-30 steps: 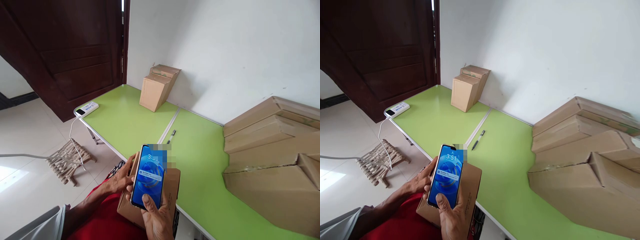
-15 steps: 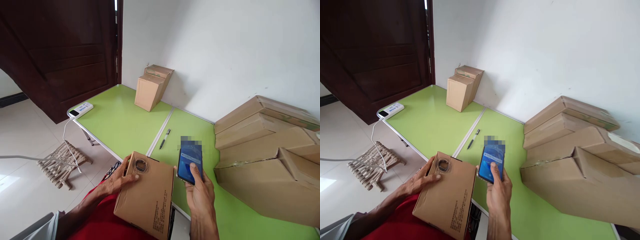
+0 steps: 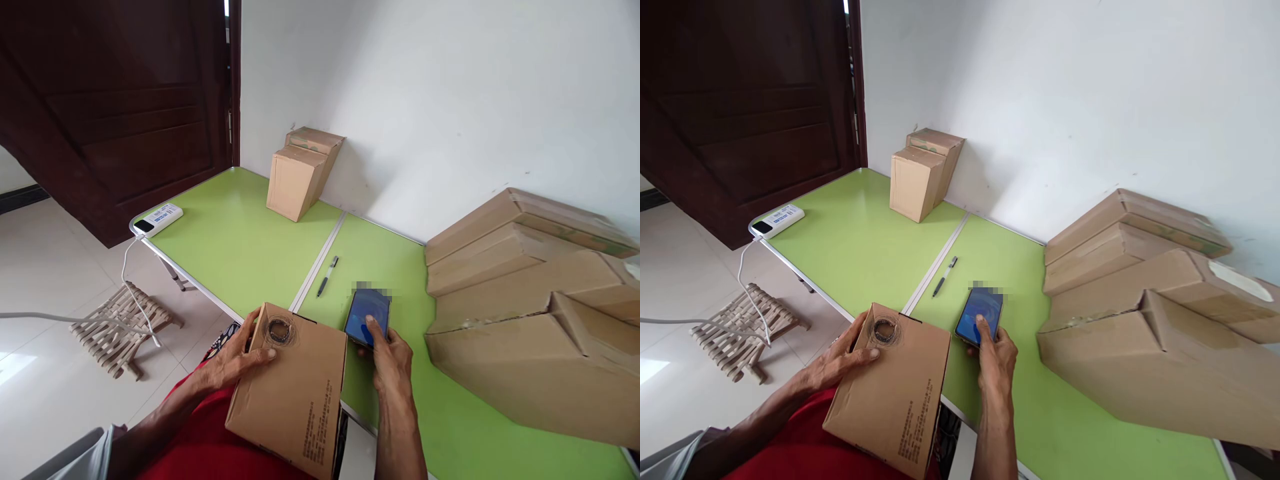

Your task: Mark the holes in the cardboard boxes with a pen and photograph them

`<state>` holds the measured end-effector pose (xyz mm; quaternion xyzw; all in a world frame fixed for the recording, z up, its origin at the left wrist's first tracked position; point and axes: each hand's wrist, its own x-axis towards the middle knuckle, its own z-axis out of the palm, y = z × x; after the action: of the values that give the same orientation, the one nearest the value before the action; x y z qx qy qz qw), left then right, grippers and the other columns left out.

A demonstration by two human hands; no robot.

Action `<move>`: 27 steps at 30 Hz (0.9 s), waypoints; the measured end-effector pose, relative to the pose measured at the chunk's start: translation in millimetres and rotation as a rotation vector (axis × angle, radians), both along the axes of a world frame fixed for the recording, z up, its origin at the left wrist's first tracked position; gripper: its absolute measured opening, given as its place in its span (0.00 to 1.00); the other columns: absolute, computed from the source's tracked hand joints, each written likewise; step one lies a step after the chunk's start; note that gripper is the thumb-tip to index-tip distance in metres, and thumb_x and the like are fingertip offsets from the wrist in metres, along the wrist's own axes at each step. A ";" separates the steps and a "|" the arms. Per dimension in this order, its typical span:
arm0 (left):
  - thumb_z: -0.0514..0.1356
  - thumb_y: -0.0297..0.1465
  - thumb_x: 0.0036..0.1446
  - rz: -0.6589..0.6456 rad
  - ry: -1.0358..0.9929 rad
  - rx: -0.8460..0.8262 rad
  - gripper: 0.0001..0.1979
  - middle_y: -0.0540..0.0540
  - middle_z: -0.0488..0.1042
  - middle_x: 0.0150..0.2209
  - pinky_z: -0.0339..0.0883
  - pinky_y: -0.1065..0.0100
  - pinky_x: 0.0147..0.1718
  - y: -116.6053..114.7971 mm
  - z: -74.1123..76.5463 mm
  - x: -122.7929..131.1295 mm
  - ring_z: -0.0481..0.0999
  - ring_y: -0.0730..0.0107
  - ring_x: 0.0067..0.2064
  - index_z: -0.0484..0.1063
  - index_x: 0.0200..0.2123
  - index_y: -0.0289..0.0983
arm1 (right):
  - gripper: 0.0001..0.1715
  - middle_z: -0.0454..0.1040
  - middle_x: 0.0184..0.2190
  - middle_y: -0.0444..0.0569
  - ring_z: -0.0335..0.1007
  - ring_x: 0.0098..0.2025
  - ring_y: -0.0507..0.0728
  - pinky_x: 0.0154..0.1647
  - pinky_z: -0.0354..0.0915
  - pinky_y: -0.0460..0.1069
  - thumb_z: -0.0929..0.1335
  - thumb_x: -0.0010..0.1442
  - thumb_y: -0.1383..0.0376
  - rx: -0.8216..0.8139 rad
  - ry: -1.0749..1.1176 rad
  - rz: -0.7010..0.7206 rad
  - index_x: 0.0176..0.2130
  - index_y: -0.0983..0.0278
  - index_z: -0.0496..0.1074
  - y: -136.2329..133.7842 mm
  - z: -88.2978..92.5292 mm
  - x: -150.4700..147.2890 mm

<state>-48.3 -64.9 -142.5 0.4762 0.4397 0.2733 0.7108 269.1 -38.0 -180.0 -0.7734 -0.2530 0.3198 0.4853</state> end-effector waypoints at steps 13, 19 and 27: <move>0.69 0.43 0.61 0.021 -0.058 -0.010 0.51 0.43 0.70 0.69 0.72 0.52 0.62 -0.5 1.2 0.3 0.73 0.46 0.66 0.43 0.78 0.48 | 0.50 0.82 0.41 0.69 0.77 0.46 0.75 0.51 0.67 0.63 0.61 0.49 0.36 -0.285 -0.503 0.223 0.50 0.71 0.79 -15.4 14.4 -5.9; 0.69 0.43 0.61 0.028 -0.138 -0.014 0.45 0.42 0.73 0.66 0.72 0.51 0.62 -1.2 3.3 5.4 0.74 0.48 0.66 0.50 0.75 0.46 | 0.54 0.78 0.48 0.76 0.74 0.52 0.78 0.54 0.66 0.65 0.59 0.52 0.37 -0.293 -0.588 0.277 0.54 0.79 0.76 -18.5 10.8 -4.6; 0.69 0.46 0.59 0.165 -0.242 -0.171 0.40 0.36 0.77 0.61 0.77 0.53 0.52 32.2 7.7 -13.4 0.82 0.47 0.53 0.61 0.69 0.39 | 0.55 0.68 0.61 0.64 0.74 0.51 0.71 0.41 0.73 0.60 0.69 0.55 0.39 0.004 -0.457 0.493 0.71 0.64 0.63 -57.7 11.0 -25.8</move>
<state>-61.7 -32.7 -134.8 0.3400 0.4100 0.3476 0.7716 243.4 -95.7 -169.0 -0.7397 -0.5354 0.2456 0.3254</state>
